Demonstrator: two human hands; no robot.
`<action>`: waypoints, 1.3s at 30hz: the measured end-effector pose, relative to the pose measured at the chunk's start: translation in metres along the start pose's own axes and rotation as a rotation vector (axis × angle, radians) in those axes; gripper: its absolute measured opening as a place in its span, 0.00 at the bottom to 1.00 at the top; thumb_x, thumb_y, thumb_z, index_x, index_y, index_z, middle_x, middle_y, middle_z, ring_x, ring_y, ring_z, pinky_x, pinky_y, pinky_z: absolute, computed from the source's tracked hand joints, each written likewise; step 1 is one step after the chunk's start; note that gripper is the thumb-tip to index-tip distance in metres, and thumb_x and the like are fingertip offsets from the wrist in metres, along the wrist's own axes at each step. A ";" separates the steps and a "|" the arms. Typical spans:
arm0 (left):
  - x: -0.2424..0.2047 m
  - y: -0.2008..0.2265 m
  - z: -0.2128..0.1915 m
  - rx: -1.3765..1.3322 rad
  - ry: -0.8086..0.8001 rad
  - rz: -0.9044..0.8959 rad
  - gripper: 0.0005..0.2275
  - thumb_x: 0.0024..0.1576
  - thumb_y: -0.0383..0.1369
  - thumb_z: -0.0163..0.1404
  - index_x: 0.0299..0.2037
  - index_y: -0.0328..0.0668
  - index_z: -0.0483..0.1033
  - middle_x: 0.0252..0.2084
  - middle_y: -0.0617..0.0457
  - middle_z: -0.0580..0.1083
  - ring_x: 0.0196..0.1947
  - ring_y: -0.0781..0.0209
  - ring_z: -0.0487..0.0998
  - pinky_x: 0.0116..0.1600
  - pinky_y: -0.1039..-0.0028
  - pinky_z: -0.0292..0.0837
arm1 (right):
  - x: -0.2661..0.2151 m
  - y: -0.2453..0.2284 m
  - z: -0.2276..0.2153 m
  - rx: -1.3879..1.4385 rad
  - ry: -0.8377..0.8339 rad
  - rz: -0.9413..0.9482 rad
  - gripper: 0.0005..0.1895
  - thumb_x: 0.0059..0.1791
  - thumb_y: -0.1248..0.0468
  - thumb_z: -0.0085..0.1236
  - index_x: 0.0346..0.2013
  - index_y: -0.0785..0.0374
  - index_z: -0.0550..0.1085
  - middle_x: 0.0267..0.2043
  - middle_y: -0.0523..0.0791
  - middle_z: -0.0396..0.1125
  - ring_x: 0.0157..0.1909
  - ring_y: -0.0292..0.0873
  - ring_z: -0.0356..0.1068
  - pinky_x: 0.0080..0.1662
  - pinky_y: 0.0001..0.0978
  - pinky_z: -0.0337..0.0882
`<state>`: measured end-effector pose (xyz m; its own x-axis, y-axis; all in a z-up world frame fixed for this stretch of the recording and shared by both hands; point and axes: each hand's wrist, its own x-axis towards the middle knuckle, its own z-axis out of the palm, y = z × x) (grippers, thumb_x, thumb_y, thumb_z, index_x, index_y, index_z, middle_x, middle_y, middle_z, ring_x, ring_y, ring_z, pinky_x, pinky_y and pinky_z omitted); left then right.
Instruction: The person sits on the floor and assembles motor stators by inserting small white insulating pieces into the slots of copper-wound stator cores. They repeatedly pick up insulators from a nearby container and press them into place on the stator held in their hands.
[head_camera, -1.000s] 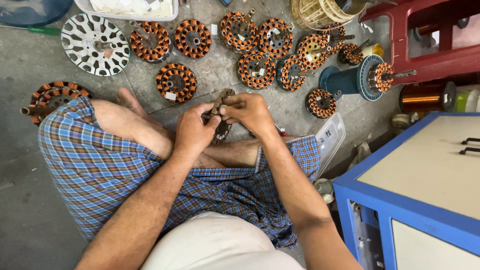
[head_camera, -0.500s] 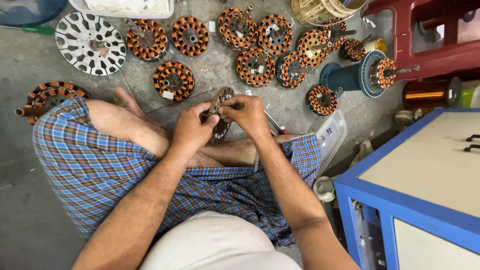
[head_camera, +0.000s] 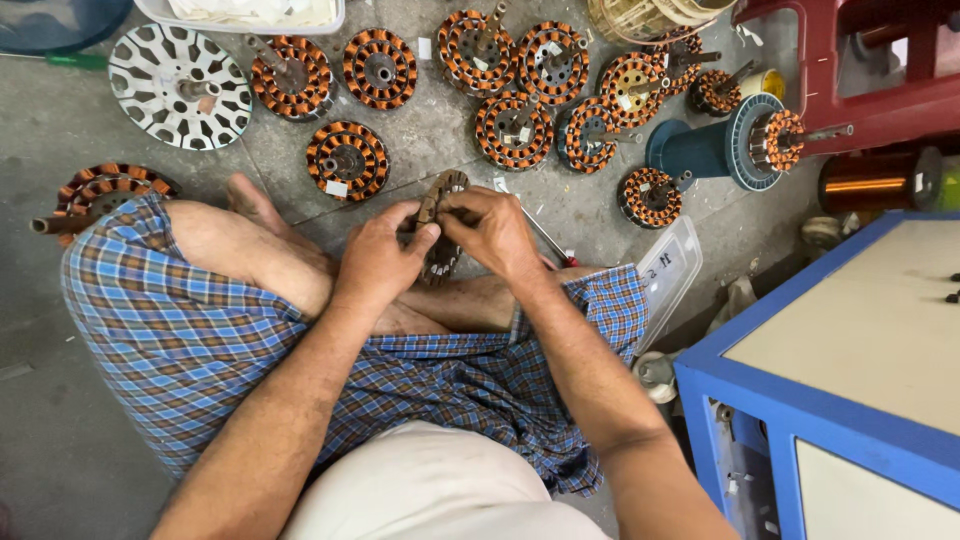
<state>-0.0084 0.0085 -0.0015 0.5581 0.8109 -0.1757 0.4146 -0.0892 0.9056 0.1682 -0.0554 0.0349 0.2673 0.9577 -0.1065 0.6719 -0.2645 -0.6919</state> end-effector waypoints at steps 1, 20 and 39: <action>0.000 -0.001 0.000 0.006 -0.001 0.007 0.19 0.57 0.44 0.57 0.53 0.40 0.78 0.47 0.40 0.80 0.48 0.42 0.81 0.53 0.59 0.75 | 0.002 -0.002 -0.002 -0.029 -0.019 -0.017 0.11 0.46 0.66 0.65 0.42 0.65 0.80 0.38 0.47 0.76 0.35 0.40 0.78 0.39 0.31 0.79; -0.017 0.003 0.011 -0.062 -0.044 -0.065 0.21 0.50 0.33 0.61 0.51 0.39 0.69 0.38 0.36 0.80 0.40 0.35 0.82 0.46 0.52 0.78 | 0.046 -0.049 -0.056 0.008 0.032 -0.235 0.11 0.49 0.69 0.64 0.47 0.63 0.79 0.43 0.47 0.73 0.42 0.44 0.76 0.44 0.33 0.77; -0.004 0.015 0.021 -0.133 -0.002 -0.157 0.13 0.63 0.39 0.49 0.47 0.35 0.70 0.37 0.34 0.77 0.38 0.33 0.79 0.44 0.47 0.73 | 0.322 -0.099 0.115 -0.622 -0.428 -0.290 0.17 0.41 0.58 0.73 0.42 0.56 0.81 0.46 0.47 0.75 0.49 0.48 0.74 0.54 0.43 0.72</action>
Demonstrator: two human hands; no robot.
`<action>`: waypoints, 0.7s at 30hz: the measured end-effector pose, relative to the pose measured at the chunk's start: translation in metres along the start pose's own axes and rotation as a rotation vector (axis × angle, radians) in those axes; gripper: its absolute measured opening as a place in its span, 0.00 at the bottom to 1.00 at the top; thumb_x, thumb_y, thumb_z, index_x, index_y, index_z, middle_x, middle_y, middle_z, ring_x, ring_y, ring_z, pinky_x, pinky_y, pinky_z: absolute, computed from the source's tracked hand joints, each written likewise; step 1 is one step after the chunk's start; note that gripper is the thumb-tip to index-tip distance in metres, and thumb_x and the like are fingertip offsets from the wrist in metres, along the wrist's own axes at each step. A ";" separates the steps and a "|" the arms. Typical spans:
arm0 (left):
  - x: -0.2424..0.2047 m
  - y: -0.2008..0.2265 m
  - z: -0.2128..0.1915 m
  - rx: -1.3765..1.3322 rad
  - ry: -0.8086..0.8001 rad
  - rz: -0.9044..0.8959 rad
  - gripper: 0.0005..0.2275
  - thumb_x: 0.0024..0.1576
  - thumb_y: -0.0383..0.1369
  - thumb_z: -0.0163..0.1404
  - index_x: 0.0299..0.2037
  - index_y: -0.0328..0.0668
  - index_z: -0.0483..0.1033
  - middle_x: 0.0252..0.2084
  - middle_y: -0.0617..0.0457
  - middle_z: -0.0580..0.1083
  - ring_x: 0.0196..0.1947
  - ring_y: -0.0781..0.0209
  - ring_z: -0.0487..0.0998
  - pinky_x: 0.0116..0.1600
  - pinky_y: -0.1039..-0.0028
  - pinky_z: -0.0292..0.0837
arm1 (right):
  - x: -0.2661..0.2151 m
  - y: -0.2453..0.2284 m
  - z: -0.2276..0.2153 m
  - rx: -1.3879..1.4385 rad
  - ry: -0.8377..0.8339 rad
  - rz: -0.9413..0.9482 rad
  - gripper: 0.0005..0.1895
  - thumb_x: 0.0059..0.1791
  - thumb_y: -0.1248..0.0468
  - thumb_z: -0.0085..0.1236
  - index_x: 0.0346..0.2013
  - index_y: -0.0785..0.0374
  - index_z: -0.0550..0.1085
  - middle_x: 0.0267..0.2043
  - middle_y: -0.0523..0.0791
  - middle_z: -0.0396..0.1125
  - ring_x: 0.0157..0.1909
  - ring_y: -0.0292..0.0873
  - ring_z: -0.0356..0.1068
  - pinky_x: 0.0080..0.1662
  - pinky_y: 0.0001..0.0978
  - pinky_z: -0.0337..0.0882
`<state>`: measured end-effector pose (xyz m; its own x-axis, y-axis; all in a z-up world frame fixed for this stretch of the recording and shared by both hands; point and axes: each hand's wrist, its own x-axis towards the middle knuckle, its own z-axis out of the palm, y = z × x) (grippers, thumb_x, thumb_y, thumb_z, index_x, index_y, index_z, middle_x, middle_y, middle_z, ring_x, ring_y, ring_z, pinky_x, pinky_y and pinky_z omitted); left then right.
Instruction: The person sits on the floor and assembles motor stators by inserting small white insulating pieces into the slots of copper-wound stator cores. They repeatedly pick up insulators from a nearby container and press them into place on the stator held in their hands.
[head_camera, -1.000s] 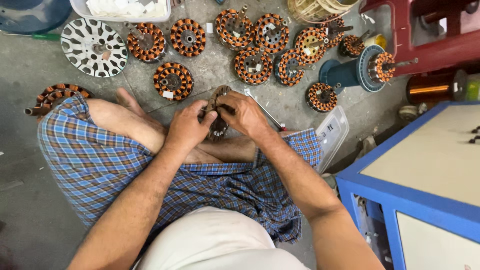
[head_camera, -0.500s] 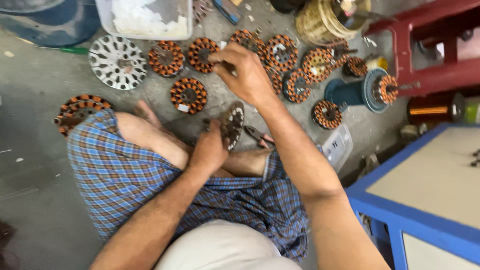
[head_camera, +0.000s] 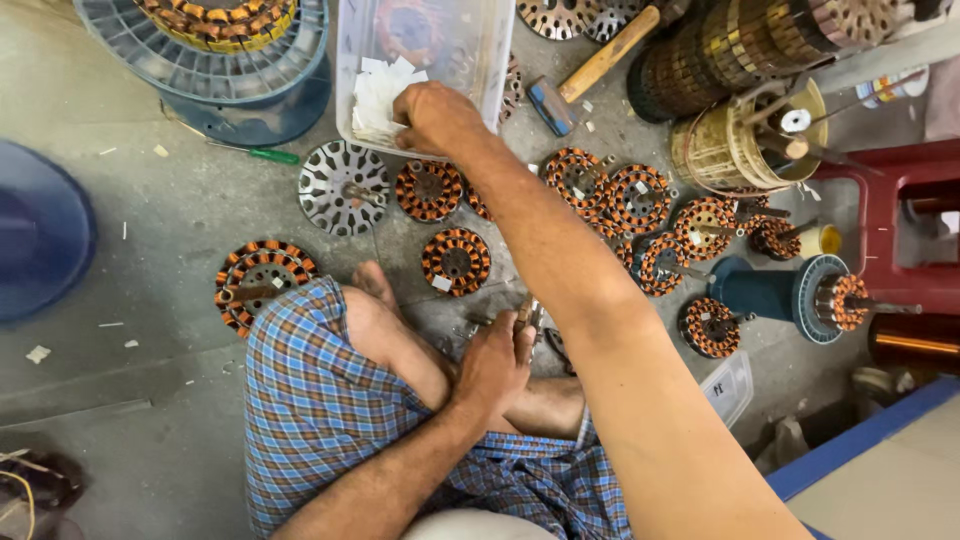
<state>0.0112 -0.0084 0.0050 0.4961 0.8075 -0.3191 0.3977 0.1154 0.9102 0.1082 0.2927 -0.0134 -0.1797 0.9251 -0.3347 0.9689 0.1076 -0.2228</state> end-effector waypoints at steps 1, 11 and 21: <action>-0.001 0.002 -0.002 -0.020 -0.006 -0.013 0.13 0.63 0.39 0.49 0.46 0.35 0.71 0.37 0.34 0.77 0.39 0.33 0.78 0.45 0.48 0.73 | 0.002 -0.002 0.002 -0.003 -0.011 0.030 0.15 0.42 0.58 0.72 0.41 0.55 0.82 0.46 0.45 0.76 0.49 0.46 0.74 0.54 0.42 0.72; -0.004 -0.007 0.005 -0.088 0.088 0.082 0.23 0.60 0.40 0.53 0.57 0.26 0.68 0.51 0.29 0.73 0.51 0.31 0.73 0.55 0.49 0.68 | -0.022 0.001 -0.020 0.050 0.327 -0.028 0.07 0.45 0.59 0.70 0.36 0.55 0.83 0.40 0.46 0.75 0.43 0.47 0.74 0.47 0.42 0.74; 0.009 -0.001 -0.026 -1.043 0.149 -0.078 0.15 0.67 0.41 0.49 0.48 0.35 0.77 0.39 0.47 0.80 0.35 0.61 0.81 0.42 0.72 0.76 | -0.280 -0.014 -0.035 0.148 0.542 -0.209 0.14 0.45 0.75 0.63 0.45 0.60 0.81 0.45 0.47 0.73 0.47 0.52 0.74 0.47 0.41 0.74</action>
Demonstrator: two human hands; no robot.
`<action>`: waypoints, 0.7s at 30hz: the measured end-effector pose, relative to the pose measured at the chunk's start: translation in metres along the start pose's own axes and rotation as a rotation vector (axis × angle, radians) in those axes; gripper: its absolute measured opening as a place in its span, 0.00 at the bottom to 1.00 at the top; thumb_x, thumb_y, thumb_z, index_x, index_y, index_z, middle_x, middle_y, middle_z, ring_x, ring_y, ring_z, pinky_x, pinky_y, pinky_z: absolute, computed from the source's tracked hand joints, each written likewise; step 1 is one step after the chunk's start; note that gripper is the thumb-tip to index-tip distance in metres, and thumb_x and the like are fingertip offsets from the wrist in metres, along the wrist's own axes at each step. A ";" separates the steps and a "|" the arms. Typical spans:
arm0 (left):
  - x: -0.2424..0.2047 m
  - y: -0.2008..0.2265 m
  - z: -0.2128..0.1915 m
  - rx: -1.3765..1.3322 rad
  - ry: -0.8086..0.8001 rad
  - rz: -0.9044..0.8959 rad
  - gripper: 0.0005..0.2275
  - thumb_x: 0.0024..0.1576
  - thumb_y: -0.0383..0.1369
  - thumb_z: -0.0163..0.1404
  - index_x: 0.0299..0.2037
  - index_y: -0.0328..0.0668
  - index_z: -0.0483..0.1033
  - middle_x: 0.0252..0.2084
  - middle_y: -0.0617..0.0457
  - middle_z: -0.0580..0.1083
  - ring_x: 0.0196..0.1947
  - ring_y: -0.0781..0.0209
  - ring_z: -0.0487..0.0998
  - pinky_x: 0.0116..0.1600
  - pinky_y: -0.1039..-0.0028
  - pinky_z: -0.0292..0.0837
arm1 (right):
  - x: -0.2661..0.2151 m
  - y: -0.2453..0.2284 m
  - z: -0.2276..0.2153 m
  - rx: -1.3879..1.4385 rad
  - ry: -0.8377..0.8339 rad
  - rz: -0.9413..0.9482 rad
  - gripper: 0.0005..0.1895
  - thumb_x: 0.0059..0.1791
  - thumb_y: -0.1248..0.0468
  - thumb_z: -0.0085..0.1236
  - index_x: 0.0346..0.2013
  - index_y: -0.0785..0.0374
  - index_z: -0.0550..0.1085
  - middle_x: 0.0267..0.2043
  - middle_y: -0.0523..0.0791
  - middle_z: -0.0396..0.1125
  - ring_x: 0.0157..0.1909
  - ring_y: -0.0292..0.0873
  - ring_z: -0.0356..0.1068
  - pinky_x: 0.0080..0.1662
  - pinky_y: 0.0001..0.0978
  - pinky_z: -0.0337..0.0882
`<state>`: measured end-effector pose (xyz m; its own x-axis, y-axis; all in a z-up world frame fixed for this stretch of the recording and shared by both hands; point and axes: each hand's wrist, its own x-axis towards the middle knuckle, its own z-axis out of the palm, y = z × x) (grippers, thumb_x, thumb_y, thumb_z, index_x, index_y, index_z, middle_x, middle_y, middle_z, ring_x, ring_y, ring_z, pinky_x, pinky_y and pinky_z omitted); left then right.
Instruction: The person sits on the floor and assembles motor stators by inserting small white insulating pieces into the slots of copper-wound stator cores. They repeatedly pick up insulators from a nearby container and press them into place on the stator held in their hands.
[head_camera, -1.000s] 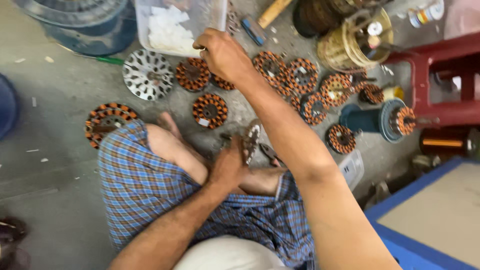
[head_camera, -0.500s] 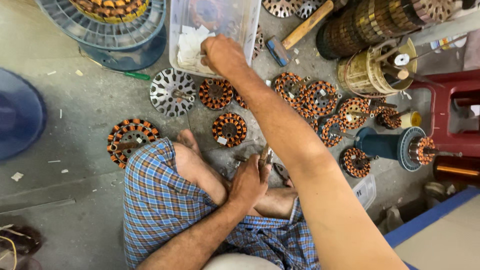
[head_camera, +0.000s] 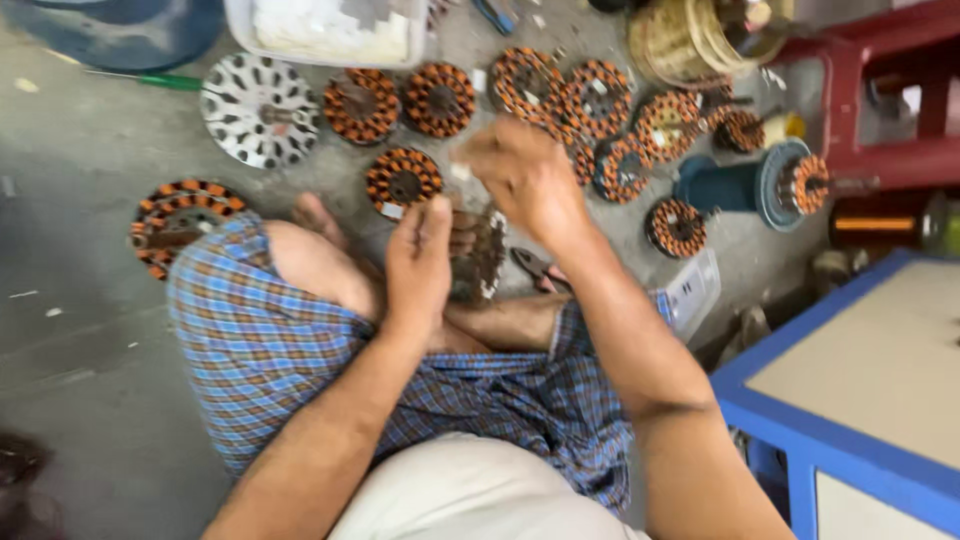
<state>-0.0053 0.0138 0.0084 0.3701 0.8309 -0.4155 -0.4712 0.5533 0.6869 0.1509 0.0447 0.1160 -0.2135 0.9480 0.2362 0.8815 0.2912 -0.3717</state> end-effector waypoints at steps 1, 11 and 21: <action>0.000 0.002 0.000 -0.027 -0.064 -0.035 0.13 0.66 0.39 0.51 0.47 0.34 0.77 0.39 0.48 0.80 0.35 0.62 0.81 0.42 0.73 0.78 | -0.020 -0.005 -0.001 0.018 0.020 0.016 0.15 0.45 0.75 0.62 0.45 0.61 0.81 0.45 0.47 0.73 0.47 0.51 0.74 0.48 0.41 0.74; -0.006 0.005 -0.002 0.088 -0.263 -0.317 0.08 0.56 0.26 0.60 0.44 0.32 0.80 0.37 0.49 0.82 0.32 0.63 0.82 0.39 0.74 0.80 | -0.125 -0.027 0.030 0.473 0.313 0.493 0.13 0.49 0.74 0.62 0.49 0.67 0.78 0.47 0.46 0.74 0.48 0.43 0.75 0.49 0.33 0.77; -0.013 -0.010 -0.014 0.298 -0.263 -0.214 0.05 0.56 0.25 0.60 0.41 0.36 0.82 0.35 0.51 0.81 0.30 0.67 0.80 0.37 0.76 0.80 | -0.158 -0.032 0.071 1.107 0.484 0.801 0.05 0.51 0.74 0.62 0.42 0.72 0.78 0.38 0.48 0.76 0.38 0.36 0.76 0.44 0.28 0.79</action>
<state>-0.0171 -0.0016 -0.0014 0.6434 0.6350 -0.4274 -0.1246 0.6379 0.7600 0.1271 -0.1056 0.0270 0.5291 0.8307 -0.1735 -0.1255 -0.1257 -0.9841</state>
